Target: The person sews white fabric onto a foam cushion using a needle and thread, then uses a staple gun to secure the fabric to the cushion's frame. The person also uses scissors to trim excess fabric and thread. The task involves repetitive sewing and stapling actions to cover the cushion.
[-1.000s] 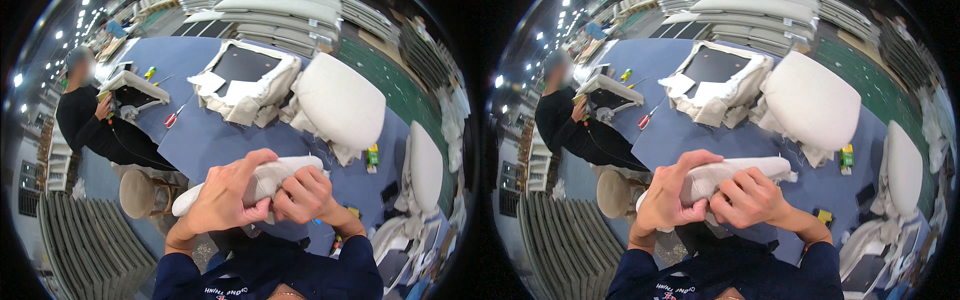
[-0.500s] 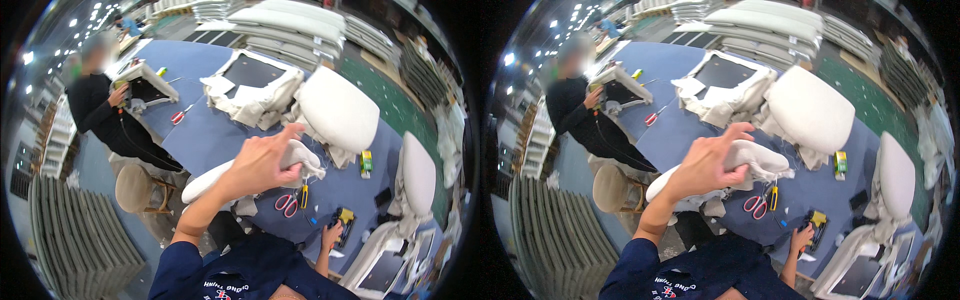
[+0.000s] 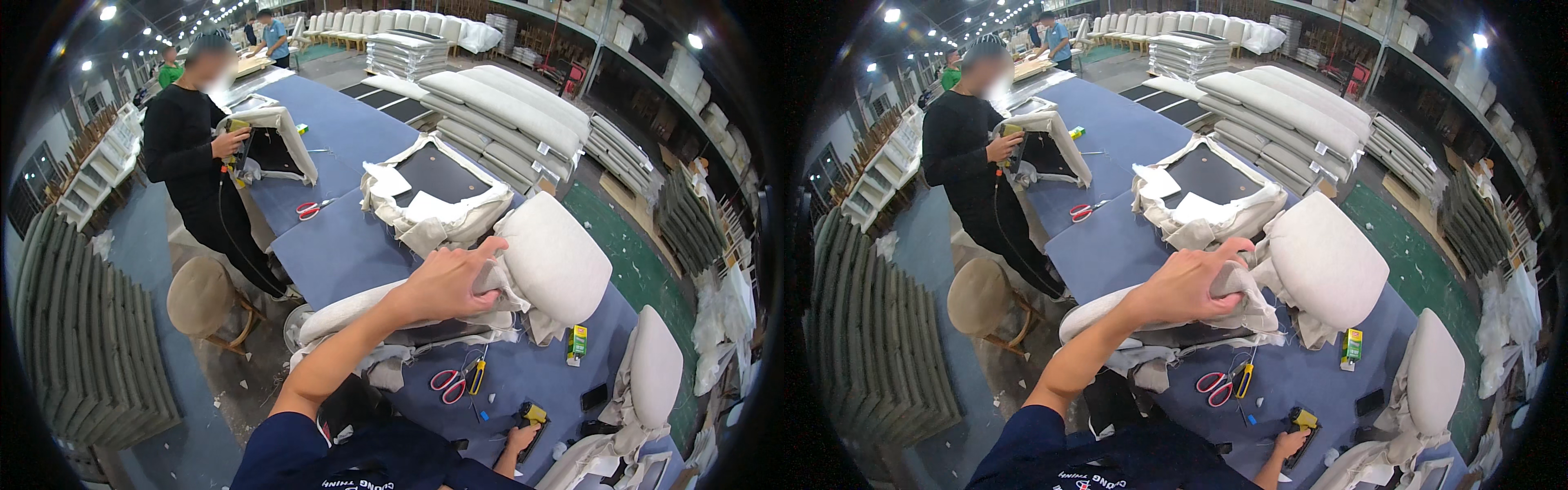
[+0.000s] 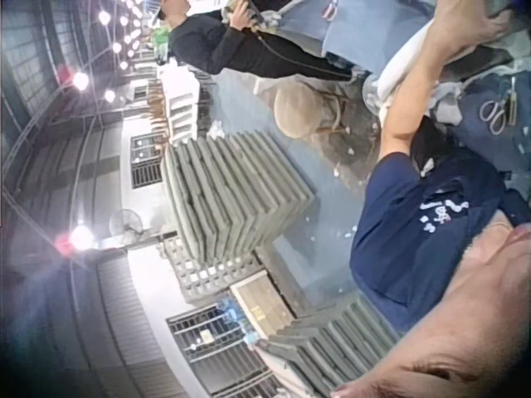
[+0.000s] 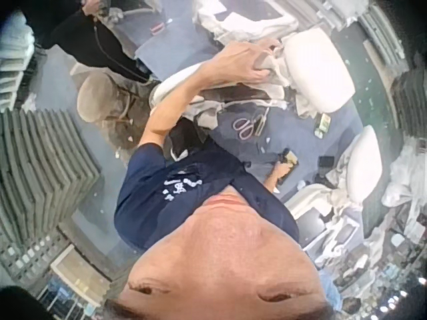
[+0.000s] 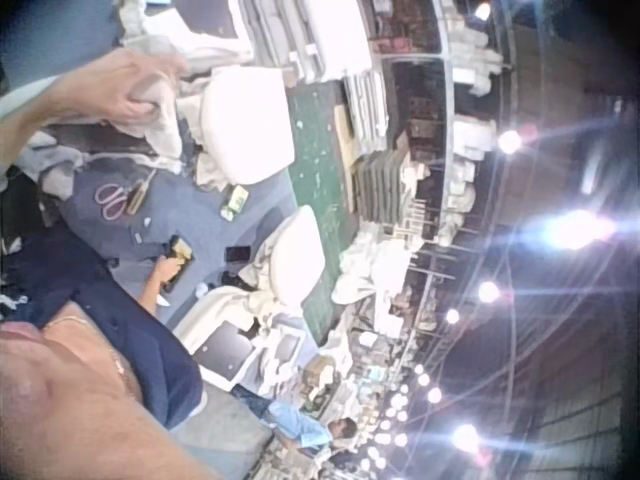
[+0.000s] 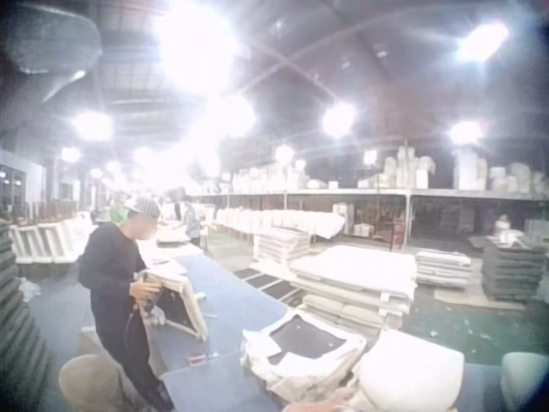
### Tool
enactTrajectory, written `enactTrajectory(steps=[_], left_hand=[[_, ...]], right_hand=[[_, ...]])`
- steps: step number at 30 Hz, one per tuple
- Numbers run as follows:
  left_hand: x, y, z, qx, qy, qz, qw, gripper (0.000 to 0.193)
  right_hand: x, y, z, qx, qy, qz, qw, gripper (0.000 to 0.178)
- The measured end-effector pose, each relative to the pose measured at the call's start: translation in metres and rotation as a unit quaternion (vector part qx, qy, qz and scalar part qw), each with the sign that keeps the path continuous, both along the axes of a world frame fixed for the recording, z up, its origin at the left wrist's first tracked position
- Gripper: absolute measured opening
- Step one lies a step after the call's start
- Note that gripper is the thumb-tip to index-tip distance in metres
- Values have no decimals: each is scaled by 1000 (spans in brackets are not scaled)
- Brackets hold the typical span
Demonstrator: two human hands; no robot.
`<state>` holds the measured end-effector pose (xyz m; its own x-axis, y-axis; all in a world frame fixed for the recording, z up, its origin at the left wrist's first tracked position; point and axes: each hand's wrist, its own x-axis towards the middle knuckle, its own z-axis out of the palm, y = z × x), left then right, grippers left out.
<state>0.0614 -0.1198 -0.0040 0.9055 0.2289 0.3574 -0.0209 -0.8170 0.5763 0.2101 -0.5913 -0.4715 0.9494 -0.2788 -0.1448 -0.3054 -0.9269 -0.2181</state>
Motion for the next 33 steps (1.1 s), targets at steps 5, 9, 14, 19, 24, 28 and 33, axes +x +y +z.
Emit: enactTrajectory(steps=[5, 9, 14, 19, 24, 28, 33], left_hand=[[14, 1, 8, 4, 25, -7, 1000, 57], [12, 6, 4, -8, 52, 25, 998, 50], [22, 3, -1, -13, 10, -2, 1000, 44], [20, -2, 1, -19, 10, -2, 1000, 40], [18, -2, 2, -18, 16, 4, 1000, 39], [20, -3, 2, -17, 18, 2, 1000, 40], [16, -3, 2, -5, 19, -1, 1000, 42]], right_hand=[[52, -113, 26, 249, -103, 147, 952, 62], [38, 0, 144, 520, -3, 88, 850, 26], [7, 115, 282, 629, 66, 116, 766, 20], [-17, 179, 398, 493, -158, 433, 738, 19], [-28, 228, 461, 369, -315, 625, 612, 24], [-20, 232, 456, 320, -291, 661, 614, 37], [-19, 234, 458, 261, -322, 684, 600, 40]])
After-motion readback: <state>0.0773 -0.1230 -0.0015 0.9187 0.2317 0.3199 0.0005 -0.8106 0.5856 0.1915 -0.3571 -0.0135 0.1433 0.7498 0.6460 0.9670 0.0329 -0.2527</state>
